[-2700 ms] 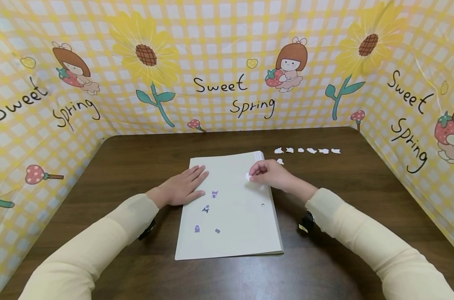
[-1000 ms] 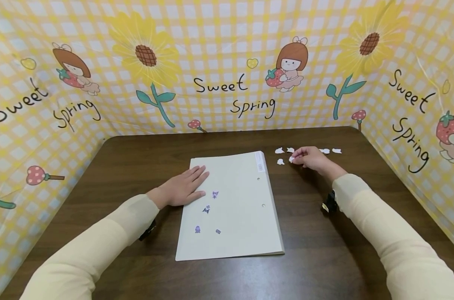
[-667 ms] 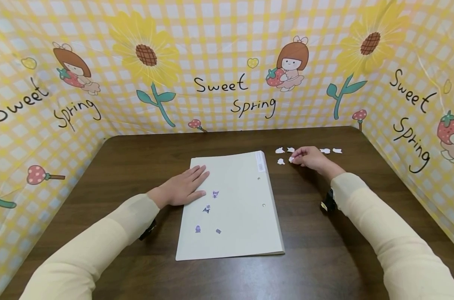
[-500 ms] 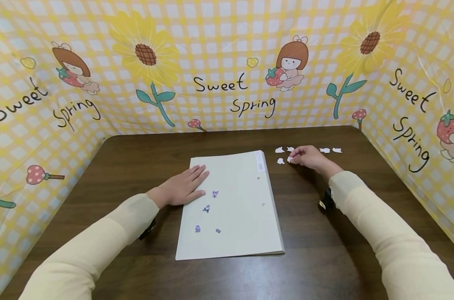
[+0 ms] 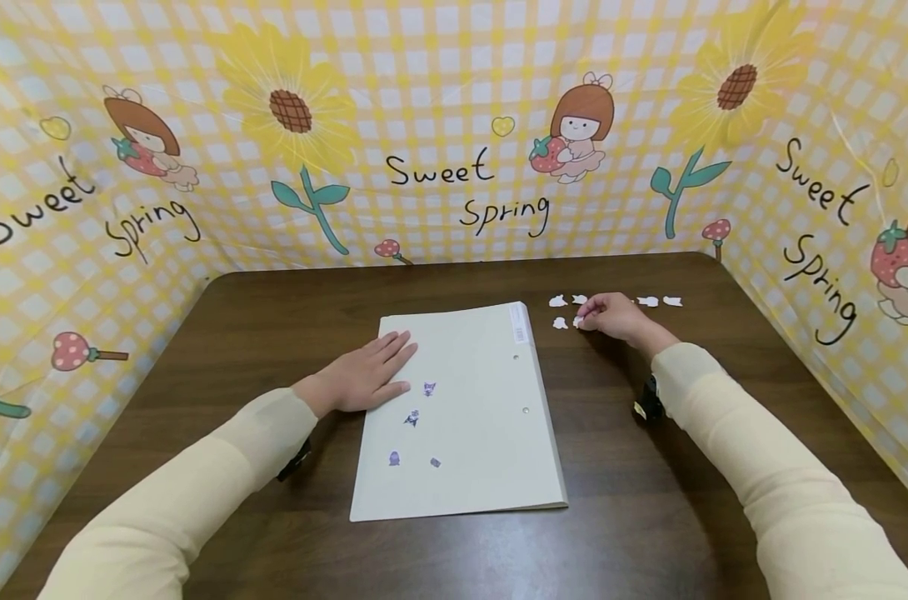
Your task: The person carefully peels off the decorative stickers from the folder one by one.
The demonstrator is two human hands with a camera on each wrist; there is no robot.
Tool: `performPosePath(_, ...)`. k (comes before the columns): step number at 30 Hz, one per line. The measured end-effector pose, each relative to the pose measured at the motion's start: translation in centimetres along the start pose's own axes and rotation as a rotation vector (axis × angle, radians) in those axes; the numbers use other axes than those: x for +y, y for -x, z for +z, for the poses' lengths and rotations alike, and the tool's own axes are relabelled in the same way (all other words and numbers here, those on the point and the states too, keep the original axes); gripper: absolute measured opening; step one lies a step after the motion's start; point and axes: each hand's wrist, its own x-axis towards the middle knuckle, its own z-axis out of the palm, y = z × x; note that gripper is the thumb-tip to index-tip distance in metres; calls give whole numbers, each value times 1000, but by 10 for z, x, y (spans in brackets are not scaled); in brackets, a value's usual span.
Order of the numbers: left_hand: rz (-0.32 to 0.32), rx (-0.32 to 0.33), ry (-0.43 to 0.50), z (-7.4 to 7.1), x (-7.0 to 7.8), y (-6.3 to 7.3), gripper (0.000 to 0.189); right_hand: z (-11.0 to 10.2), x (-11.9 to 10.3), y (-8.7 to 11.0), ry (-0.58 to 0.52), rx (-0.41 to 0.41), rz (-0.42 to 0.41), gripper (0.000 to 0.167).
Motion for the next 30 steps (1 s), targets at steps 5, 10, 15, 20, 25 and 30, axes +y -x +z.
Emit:
performPosePath(5,-16,-18,2,-2,2,1,74,2,0,-1,42,6,-9,16)
performPosePath(10,-18,-24,0,-2,3,1,74,4,2,-1,79,13,-26,15)
performPosePath(15,-25,-29,0,-2,4,1,74,5,3,-1,98,21,-15,13)
performPosePath(20,-25,-29,2,-2,3,0,75,5,1,-1,110,25,-12,14)
performPosePath(25,-27,-26,0,-3,3,0,75,6,1,0,121,32,-30,14)
performPosePath(30,-28,-25,8,-5,5,1,74,6,3,0,130,40,-35,14)
